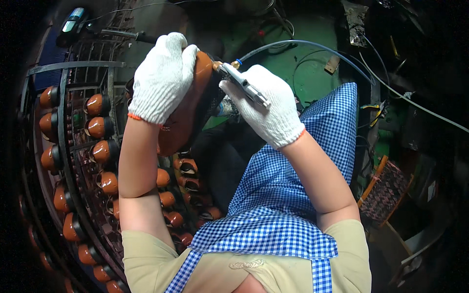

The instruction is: The person sits and uses a spray gun to apply a glossy finish to brown leather shoes. They pick up each shoe from a rotating rack, spray the exterior surfaces, and return the shoe to the rack, repeating this process for multiple units.

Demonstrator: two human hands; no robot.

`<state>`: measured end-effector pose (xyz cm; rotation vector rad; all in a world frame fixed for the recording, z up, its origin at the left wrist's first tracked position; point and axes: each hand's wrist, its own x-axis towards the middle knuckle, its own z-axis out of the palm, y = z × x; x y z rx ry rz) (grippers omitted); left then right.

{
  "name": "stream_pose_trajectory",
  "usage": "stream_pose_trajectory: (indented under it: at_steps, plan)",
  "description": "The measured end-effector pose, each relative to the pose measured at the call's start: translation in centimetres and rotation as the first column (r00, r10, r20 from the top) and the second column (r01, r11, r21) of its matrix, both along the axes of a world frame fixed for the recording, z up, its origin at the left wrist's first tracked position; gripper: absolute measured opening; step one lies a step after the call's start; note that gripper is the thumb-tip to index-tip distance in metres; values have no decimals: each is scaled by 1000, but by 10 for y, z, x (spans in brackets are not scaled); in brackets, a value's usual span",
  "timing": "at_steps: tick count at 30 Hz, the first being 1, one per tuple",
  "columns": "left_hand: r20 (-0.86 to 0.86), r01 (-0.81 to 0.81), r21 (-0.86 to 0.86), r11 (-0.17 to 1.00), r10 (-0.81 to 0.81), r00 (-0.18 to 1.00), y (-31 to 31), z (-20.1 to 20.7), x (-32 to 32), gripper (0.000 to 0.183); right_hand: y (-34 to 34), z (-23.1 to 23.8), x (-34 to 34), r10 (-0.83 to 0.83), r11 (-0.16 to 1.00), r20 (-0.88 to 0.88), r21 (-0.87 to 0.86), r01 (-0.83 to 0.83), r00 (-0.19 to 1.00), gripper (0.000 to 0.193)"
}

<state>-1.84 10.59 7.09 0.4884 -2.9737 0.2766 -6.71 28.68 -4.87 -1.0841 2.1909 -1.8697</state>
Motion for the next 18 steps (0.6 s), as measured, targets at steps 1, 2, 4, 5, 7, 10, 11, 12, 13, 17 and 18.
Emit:
stream_pose_trajectory:
  at_steps: [1,2,4,5,7,10,11,12,13,17,18]
  plan:
    - [19,-39,9,999,39,999,-3,1,-2,30,-6,-2,-1,-7,1000,-17,-10,7,1000,24]
    - [26,-54,9,999,53,998,-7,0,-4,31,-11,-6,1,6,999,42,-53,-4,999,26]
    - [41,-83,8,996,83,996,-14,0,-5,33,-18,-10,3,-1,996,42,-90,5,999,25]
    - [59,-89,-2,996,89,994,-14,0,-6,34,-20,-11,3,-7,994,42,-106,12,999,25]
    - [95,-99,-23,995,101,990,-13,2,-9,35,-21,-10,4,-14,997,26,-76,16,1000,23]
    - [57,-164,4,986,164,985,-23,-2,-9,38,-25,-13,11,-8,992,24,-126,11,1000,20]
    - [57,-177,12,984,176,983,-25,-3,-10,38,-26,-14,14,-10,988,27,-154,14,1000,19]
    - [57,-190,21,982,189,980,-27,-3,-10,39,-26,-14,16,-27,992,6,-123,28,1000,18]
    - [57,-203,28,979,202,978,-29,-4,-11,39,-26,-15,17,-24,992,11,-120,25,1000,18]
    - [52,-209,71,975,206,977,-44,-3,-8,45,-27,-16,32,-25,990,-5,-137,24,1000,17]
    - [45,-179,123,976,175,984,-45,0,-4,50,-26,-16,37,-24,994,-26,-111,21,999,17]
